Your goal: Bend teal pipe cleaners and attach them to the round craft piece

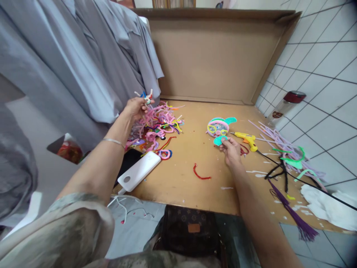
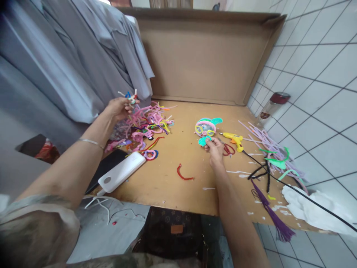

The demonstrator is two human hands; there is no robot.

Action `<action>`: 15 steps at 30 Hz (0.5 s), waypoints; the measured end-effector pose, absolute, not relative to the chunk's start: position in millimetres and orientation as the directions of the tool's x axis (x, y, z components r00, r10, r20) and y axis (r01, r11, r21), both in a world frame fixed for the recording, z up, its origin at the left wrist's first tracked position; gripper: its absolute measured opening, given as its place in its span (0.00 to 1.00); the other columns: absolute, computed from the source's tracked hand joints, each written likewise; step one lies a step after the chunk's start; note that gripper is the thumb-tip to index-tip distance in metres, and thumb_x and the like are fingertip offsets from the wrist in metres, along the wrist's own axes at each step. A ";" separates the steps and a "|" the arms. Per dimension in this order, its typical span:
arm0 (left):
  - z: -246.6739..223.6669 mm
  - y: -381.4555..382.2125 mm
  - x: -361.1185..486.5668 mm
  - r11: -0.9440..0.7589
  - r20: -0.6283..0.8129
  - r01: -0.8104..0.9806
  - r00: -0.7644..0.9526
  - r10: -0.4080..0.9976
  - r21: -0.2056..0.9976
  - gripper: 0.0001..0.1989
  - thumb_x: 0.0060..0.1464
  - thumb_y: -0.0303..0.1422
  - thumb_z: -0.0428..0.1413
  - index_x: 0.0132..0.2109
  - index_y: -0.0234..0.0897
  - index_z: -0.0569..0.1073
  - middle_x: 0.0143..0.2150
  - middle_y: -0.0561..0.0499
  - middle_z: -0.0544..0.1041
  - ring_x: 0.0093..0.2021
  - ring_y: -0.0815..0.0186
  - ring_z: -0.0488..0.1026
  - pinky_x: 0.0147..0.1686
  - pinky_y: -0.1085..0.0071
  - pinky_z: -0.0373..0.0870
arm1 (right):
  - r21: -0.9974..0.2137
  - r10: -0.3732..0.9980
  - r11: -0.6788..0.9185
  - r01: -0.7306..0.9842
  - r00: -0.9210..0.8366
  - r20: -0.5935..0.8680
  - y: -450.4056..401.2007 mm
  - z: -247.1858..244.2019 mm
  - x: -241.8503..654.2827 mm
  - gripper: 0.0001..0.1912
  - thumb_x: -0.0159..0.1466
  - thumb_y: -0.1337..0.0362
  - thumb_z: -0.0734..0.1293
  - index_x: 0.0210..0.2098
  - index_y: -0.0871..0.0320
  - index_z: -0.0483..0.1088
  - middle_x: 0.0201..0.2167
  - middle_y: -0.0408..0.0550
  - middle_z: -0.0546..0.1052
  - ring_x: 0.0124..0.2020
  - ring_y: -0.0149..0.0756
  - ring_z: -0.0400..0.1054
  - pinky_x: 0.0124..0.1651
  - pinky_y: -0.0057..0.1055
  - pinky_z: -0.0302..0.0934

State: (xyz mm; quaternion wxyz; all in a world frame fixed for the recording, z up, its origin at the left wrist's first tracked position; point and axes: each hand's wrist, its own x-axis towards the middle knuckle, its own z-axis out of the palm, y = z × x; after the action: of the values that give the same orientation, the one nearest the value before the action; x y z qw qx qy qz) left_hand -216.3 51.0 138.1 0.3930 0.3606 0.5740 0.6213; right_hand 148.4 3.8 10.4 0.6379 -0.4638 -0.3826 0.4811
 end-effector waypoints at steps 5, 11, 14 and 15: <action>132.4 46.2 -218.5 -0.127 0.021 -0.237 -0.404 0.914 0.963 0.17 0.60 0.11 0.46 0.29 0.32 0.68 0.25 0.54 0.75 0.23 0.78 0.62 0.27 0.80 0.65 | -0.952 0.972 0.118 -0.282 0.227 0.053 2.0 11.9 146.5 0.14 0.40 0.58 0.74 0.23 0.57 0.70 0.16 0.38 0.70 0.18 0.25 0.62 0.20 0.22 0.53; 131.3 41.1 -219.2 -0.103 0.003 -0.266 -0.355 0.935 0.958 0.17 0.63 0.12 0.42 0.34 0.30 0.71 0.25 0.54 0.76 0.21 0.79 0.66 0.25 0.83 0.68 | -0.953 0.973 0.102 -0.286 0.229 0.035 2.5 9.5 146.9 0.15 0.40 0.58 0.75 0.23 0.57 0.70 0.16 0.38 0.70 0.17 0.24 0.61 0.20 0.22 0.53; 130.2 40.3 -222.5 -0.082 0.005 -0.228 -0.322 0.947 0.970 0.13 0.61 0.15 0.46 0.36 0.31 0.71 0.26 0.53 0.77 0.20 0.78 0.68 0.22 0.83 0.66 | -0.950 0.973 0.107 -0.294 0.230 0.038 2.5 9.6 147.2 0.15 0.40 0.57 0.75 0.23 0.57 0.70 0.17 0.39 0.72 0.18 0.25 0.62 0.20 0.22 0.54; 128.8 40.5 -223.9 -0.082 0.016 -0.205 -0.308 0.951 0.975 0.10 0.60 0.17 0.48 0.35 0.31 0.70 0.25 0.53 0.76 0.20 0.77 0.68 0.20 0.83 0.64 | -0.950 0.973 0.103 -0.294 0.227 0.035 2.5 9.8 147.2 0.16 0.39 0.57 0.75 0.23 0.57 0.70 0.17 0.39 0.72 0.18 0.25 0.62 0.20 0.22 0.55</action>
State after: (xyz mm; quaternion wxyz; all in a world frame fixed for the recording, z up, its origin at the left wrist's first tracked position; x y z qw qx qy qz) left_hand -223.9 40.5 128.8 0.4556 0.3723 0.5014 0.6344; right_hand 147.2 2.5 9.8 0.6403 -0.4513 -0.3760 0.4950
